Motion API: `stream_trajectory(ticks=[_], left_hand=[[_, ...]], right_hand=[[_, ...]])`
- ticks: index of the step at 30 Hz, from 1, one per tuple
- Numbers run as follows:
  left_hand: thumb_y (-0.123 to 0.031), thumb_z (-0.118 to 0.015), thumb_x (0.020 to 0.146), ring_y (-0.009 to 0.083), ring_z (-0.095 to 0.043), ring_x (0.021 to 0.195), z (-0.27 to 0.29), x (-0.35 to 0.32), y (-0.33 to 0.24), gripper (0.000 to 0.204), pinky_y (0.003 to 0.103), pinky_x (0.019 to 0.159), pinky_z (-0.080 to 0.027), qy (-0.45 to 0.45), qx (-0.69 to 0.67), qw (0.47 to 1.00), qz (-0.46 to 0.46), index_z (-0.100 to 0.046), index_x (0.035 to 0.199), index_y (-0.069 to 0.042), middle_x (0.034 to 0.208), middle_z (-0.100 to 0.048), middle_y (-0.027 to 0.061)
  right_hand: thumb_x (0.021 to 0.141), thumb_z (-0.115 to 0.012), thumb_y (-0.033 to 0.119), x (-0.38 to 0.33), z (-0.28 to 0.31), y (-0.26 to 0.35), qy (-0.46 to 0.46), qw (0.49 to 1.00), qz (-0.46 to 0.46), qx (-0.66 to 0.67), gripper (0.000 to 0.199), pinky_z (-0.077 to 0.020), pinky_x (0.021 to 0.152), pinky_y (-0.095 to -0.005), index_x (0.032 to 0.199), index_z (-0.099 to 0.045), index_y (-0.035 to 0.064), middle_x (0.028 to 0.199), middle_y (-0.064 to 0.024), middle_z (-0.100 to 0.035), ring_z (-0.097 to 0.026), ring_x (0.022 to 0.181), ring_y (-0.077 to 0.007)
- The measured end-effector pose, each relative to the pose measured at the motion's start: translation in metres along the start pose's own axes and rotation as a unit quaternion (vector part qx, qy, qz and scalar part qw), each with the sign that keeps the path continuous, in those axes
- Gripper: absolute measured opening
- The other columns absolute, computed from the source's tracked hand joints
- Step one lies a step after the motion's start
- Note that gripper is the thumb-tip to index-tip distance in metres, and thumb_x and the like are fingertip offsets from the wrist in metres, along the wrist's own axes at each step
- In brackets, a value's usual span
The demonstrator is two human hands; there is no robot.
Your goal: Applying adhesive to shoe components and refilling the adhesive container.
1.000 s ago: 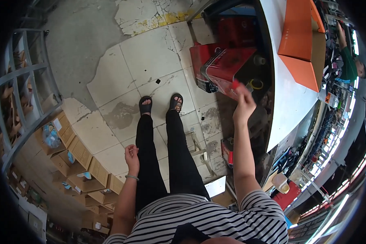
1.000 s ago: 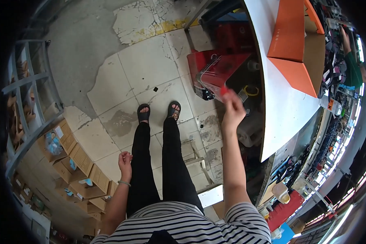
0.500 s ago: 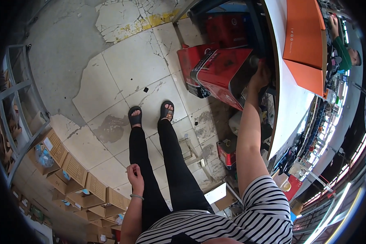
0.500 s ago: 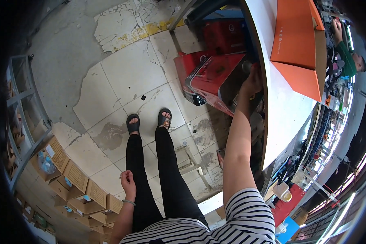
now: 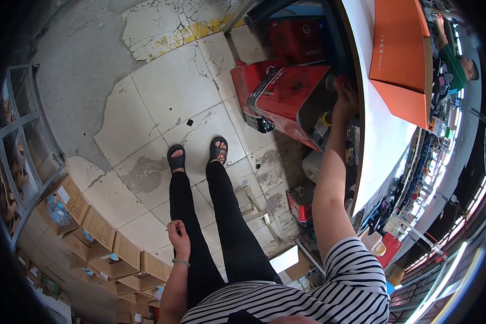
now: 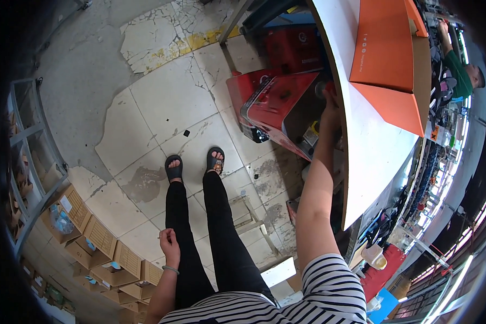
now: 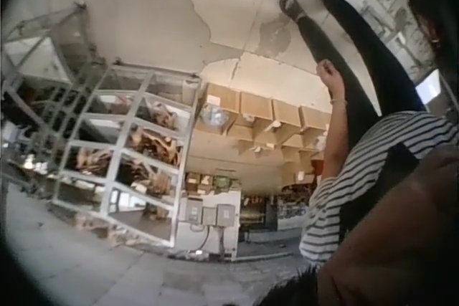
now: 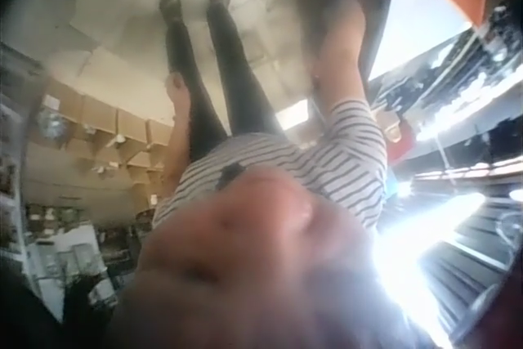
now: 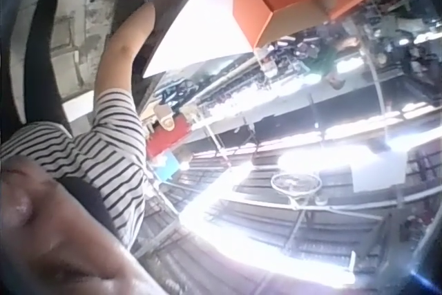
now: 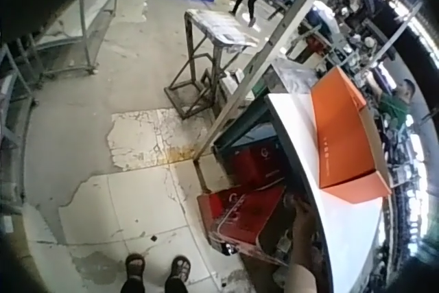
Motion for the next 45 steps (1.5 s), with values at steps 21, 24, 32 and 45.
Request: stream_trajectory(ticks=[21,24,32,45], left_hand=[[-0.003,-0.055,0.088,0.0199,-0.056,0.078,-0.004,0.006,-0.01,0.005,0.028,0.068,-0.047,-0.011,0.0,1.0,-0.028,-0.057,0.092,-0.001,0.093,-0.056,0.0086],[-0.002,-0.055,0.088,0.0202,-0.056,0.078,-0.003,0.007,-0.009,0.005,0.028,0.068,-0.047,-0.011,0.002,1.0,-0.028,-0.057,0.093,-0.001,0.094,-0.056,0.0087],[-0.002,-0.054,0.089,0.0201,-0.056,0.077,-0.006,0.011,-0.012,0.005,0.028,0.067,-0.046,-0.005,0.003,1.0,-0.024,-0.057,0.092,-0.001,0.094,-0.056,0.009],[-0.002,-0.054,0.089,0.0189,-0.055,0.077,-0.001,0.014,-0.011,0.005,0.027,0.067,-0.046,0.006,0.005,1.0,-0.005,-0.057,0.092,-0.001,0.093,-0.055,0.0087]], right_hand=[[0.077,-0.075,0.033,0.057,-0.003,-0.044,0.191,0.97,0.068,-0.137,0.061,-0.0447,0.097,-0.0395,0.13,-0.052,0.0131,0.13,-0.0155,-0.051,-0.05,0.119,-0.0309],[0.076,-0.075,0.022,0.058,0.004,-0.033,0.243,0.966,0.086,-0.005,0.059,-0.045,0.098,-0.0394,0.13,-0.053,0.0168,0.131,-0.0134,-0.051,-0.048,0.122,-0.0307],[0.071,-0.078,0.017,0.06,0.004,-0.051,0.236,0.97,0.049,-0.043,0.061,-0.0452,0.099,-0.0382,0.127,-0.057,0.0167,0.127,-0.0126,-0.054,-0.05,0.119,-0.0297],[0.068,-0.08,0.018,0.054,0.002,-0.014,0.251,0.964,0.059,-0.059,0.059,-0.0491,0.09,-0.037,0.123,-0.061,0.0128,0.118,-0.0132,-0.057,-0.056,0.109,-0.0277]])
Point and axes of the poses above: each hand's wrist, its own x-axis towards the middle knuckle, its own z-axis out of the back of the hand, y = z × x, the point moved 2 cm from there along x, towards the middle knuckle
